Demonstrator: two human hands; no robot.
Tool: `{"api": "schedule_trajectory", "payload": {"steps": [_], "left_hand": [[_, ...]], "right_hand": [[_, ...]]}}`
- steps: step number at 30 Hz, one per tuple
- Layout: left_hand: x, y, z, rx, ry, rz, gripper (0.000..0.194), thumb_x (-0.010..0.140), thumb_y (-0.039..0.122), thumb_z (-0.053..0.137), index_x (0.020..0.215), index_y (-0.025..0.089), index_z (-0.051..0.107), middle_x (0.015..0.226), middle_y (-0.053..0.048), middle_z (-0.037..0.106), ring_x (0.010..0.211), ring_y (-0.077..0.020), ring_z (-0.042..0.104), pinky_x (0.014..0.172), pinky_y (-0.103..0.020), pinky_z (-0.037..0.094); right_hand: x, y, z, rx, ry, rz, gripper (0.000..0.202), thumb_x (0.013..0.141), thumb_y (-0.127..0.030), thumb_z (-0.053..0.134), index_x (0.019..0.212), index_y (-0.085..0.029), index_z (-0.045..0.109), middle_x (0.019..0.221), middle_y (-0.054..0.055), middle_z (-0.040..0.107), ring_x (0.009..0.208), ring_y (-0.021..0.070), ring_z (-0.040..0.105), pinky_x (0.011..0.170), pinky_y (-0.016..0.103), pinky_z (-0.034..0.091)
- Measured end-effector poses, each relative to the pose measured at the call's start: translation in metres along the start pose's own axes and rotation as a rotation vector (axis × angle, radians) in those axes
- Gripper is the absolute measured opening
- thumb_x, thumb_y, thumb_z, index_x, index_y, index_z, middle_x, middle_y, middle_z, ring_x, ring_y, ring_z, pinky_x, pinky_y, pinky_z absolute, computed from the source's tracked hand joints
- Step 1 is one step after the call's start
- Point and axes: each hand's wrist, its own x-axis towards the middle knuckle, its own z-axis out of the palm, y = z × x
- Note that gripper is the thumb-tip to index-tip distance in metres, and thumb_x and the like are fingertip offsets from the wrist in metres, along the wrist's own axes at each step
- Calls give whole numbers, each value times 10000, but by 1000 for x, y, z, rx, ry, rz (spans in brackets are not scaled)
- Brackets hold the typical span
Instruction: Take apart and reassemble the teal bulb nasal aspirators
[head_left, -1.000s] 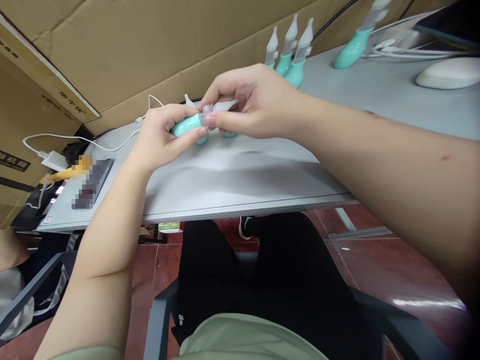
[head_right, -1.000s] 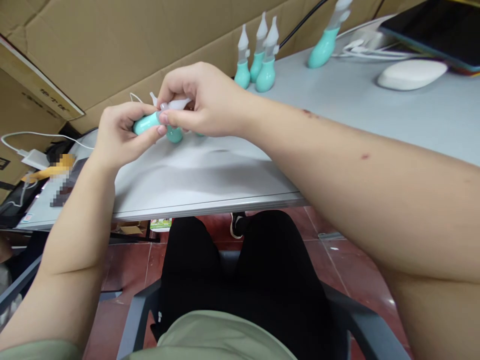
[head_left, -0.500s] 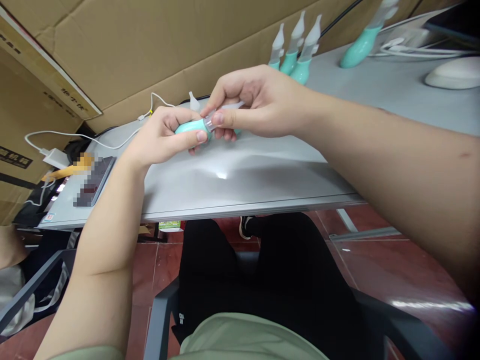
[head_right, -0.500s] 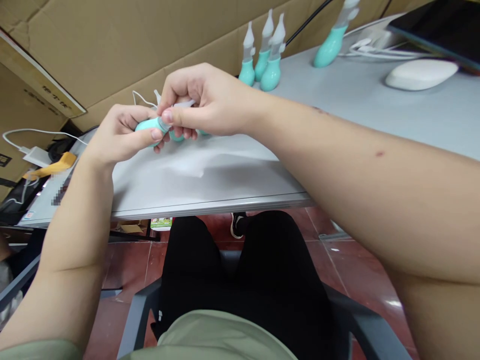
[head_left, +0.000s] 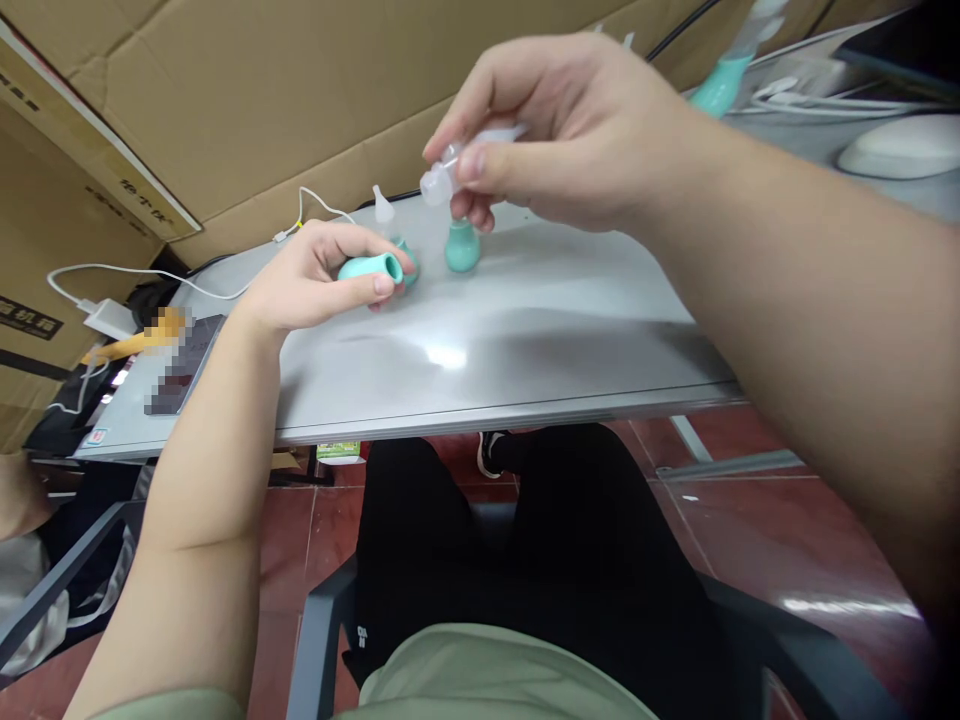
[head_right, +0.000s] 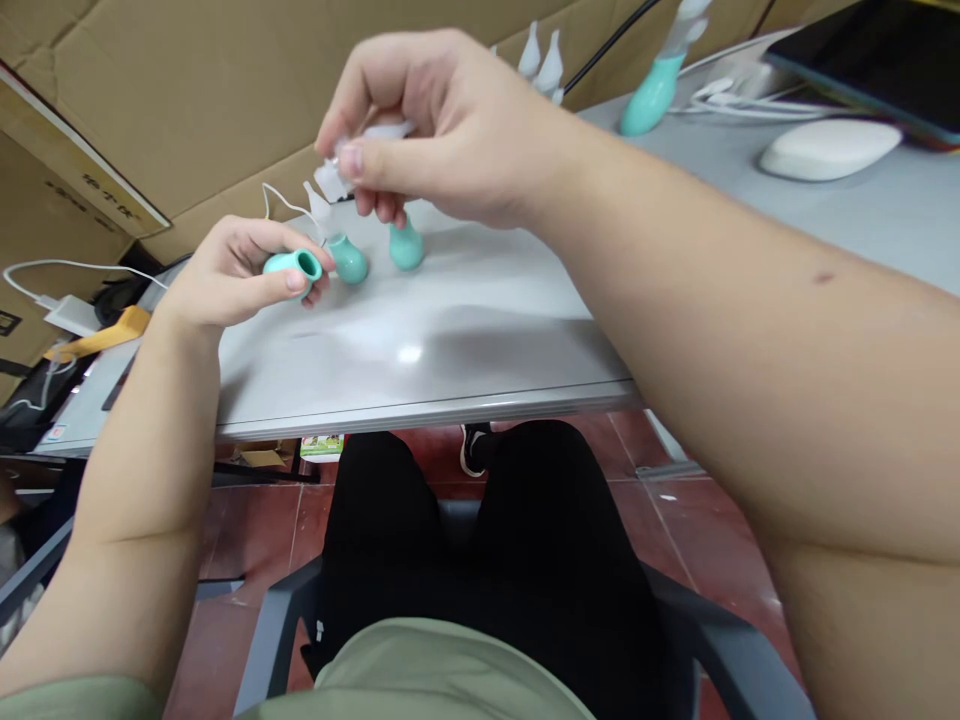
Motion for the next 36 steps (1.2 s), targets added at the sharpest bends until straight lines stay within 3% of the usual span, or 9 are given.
{"api": "schedule_trajectory", "payload": {"steps": [2,5,9,15,20,24,29,33,36], "left_hand": [[1,-5,-2,49,77,39,267,870,492,1002,1023,293,911,900,-25,820,784,-155,731,743,-300,633],[5,-15,-3,120,189,84,399,781,599,1036,997,295,893,967,-33,834,862,-202,770,787,-351,657],[8,-20,-5,192,279,92,530,690,704,1047,975,287,885,967,-54,829,837,-223,778,735,-368,674],[4,-9,-4,210,229,-11,412,693,501,1064,911,229,844,944,-71,809,835,-212,768,730,-341,688],[4,-7,-2,376,64,-170,349,727,412,1009,968,207,863,944,-69,817,830,-198,751,697,-303,660],[4,-7,-5,429,96,-91,461,701,445,1039,1071,217,885,992,-75,825,916,-217,772,739,-304,662],[4,-3,-3,374,218,40,565,755,660,1011,1097,229,887,1090,-104,854,997,-249,805,867,-366,685],[7,-6,7,303,327,129,496,873,714,916,1028,244,888,971,-72,861,852,-224,813,770,-362,675],[9,-10,13,269,343,158,487,918,733,870,1010,255,883,877,-45,835,766,-220,800,695,-369,658]], "right_hand": [[1,1,-2,-34,64,17,251,919,-199,891,1041,-92,699,773,-5,721,623,108,685,546,208,580],[1,8,-4,-89,40,70,236,893,-95,831,1075,-116,681,746,-19,737,549,95,640,499,195,531],[0,15,-4,-149,2,133,245,827,-128,901,980,-175,715,823,3,780,612,129,691,504,224,540],[2,15,-1,-224,34,154,208,774,-109,944,916,-202,825,823,-8,796,649,115,692,553,220,533],[1,17,-4,-229,-14,143,215,797,-102,927,975,-192,845,821,-16,799,647,100,679,565,209,530],[-1,17,-4,-216,-81,172,196,841,-149,884,1032,-180,851,817,2,795,610,98,656,516,211,488],[-2,16,1,-207,-46,200,241,837,-172,903,1063,-203,825,876,6,808,668,118,664,542,215,492],[-1,16,5,-129,15,117,279,770,-75,922,956,-185,746,879,1,788,717,126,701,607,227,533],[0,16,7,-149,42,26,252,769,-55,931,912,-176,763,886,-8,767,743,105,669,651,221,527]]}}
